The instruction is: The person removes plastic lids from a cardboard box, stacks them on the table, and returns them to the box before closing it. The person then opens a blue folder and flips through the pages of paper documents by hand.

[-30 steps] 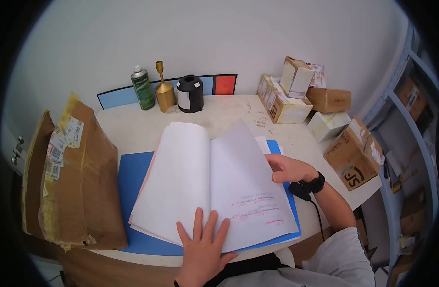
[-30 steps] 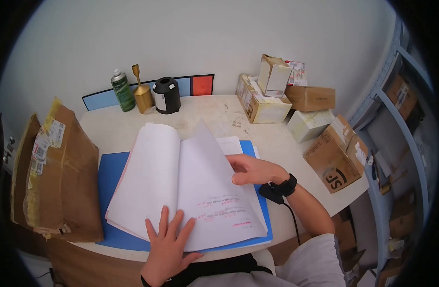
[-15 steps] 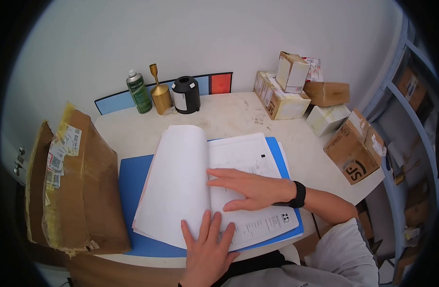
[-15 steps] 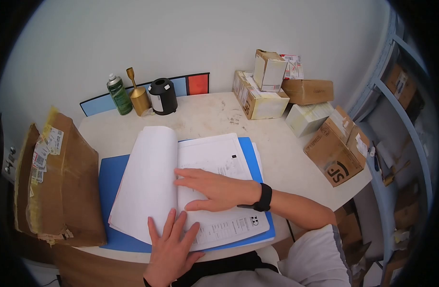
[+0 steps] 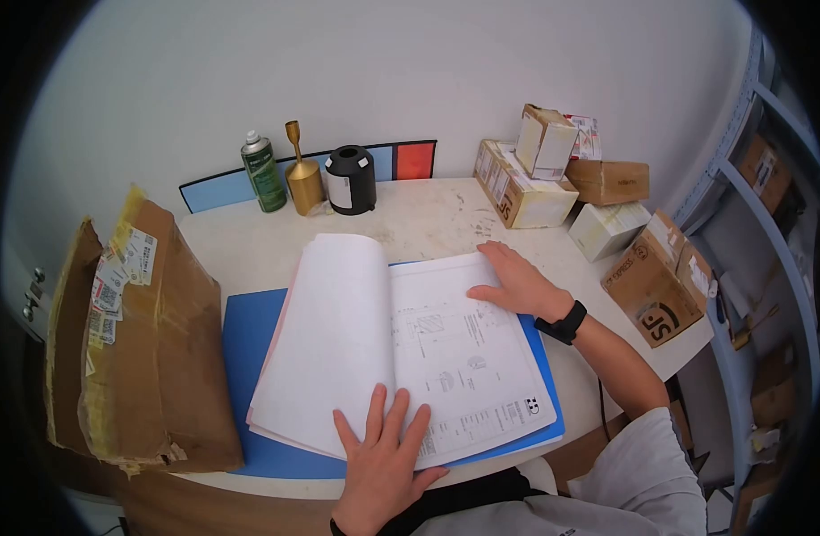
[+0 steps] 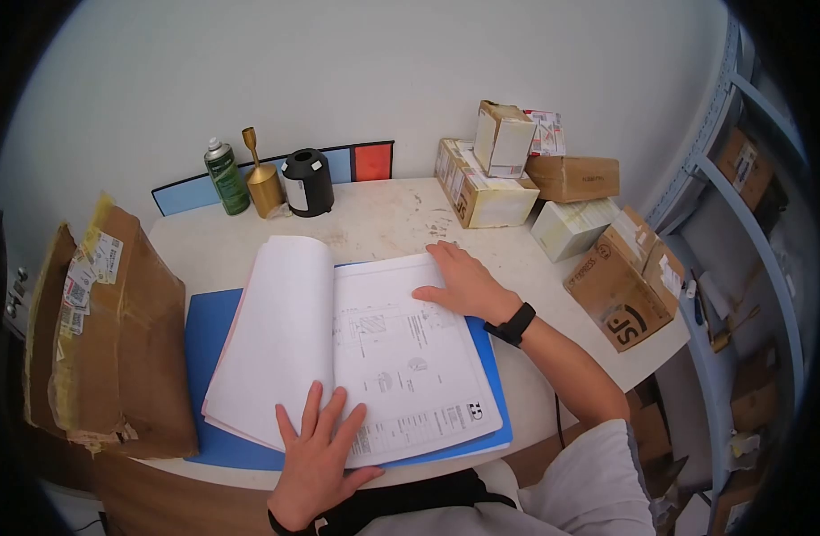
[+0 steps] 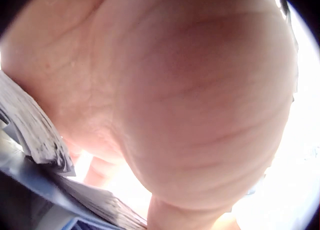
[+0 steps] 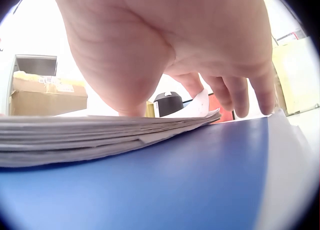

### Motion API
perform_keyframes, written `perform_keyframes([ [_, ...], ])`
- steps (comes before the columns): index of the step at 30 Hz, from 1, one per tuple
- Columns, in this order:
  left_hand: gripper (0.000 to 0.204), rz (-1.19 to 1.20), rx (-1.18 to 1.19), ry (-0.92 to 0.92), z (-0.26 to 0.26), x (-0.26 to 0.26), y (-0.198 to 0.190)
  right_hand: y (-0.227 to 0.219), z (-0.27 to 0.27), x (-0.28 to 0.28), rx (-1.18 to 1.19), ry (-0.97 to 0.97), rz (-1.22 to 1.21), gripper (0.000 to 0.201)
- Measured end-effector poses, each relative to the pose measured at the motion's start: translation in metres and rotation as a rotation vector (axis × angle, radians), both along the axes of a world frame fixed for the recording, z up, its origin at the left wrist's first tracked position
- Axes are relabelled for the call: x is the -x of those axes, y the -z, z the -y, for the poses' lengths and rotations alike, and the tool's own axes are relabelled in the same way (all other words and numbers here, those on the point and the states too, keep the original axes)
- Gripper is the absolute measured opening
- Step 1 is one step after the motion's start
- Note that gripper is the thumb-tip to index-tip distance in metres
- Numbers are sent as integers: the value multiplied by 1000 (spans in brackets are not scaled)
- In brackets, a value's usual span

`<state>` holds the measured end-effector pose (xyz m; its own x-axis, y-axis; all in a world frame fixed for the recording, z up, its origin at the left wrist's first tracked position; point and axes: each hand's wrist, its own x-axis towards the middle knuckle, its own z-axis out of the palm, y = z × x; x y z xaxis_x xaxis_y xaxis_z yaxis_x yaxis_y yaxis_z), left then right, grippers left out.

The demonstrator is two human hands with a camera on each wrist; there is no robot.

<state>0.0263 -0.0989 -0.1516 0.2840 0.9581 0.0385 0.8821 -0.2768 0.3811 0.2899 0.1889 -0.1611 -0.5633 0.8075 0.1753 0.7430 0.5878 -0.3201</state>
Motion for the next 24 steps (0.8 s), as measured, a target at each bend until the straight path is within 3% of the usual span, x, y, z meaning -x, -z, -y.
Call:
perform_keyframes([
  [5, 88, 6, 13, 0, -1, 1, 1, -21, 20, 5, -247, -76, 11, 70],
  [7, 88, 7, 14, -1, -1, 1, 1, -42, 29, 10, 348, 49, -160, 61],
  [8, 88, 9, 16, 0, -1, 1, 1, -39, 28, 6, 347, 48, -160, 61],
  [10, 89, -5, 28, -7, 2, 0, 0, -35, 32, -3, 866, -224, -569, 64],
  [12, 89, -19, 34, -8, 9, -3, -13, -39, 48, 2, 1022, -469, -577, 77],
  [14, 55, 87, -121, 132, 29, -7, -46, -45, 73, 21, 1067, -665, -551, 98],
  [15, 55, 89, -114, 139, 32, -9, -55, -46, 84, 31, 1085, -731, -513, 97],
  [16, 55, 184, 121, 379, 33, -10, -64, -55, 98, 45, 1138, -752, -432, 117],
  [17, 56, 275, 357, 613, 33, -11, -69, -34, 98, 54, 1003, -923, -372, 107],
  [18, 56, 267, 363, 613, 33, -13, -65, -32, 108, 60, 1001, -926, -381, 107],
  [20, 54, 298, 124, 365, 36, -20, -54, -36, 128, 69, 703, -1048, -158, 94],
  [21, 52, 259, 172, 209, 38, -22, -57, -37, 131, 70, 701, -1051, -160, 94],
  [24, 50, 315, 353, 306, 40, -7, -69, -37, 131, 66, 603, -1076, -60, 88],
])
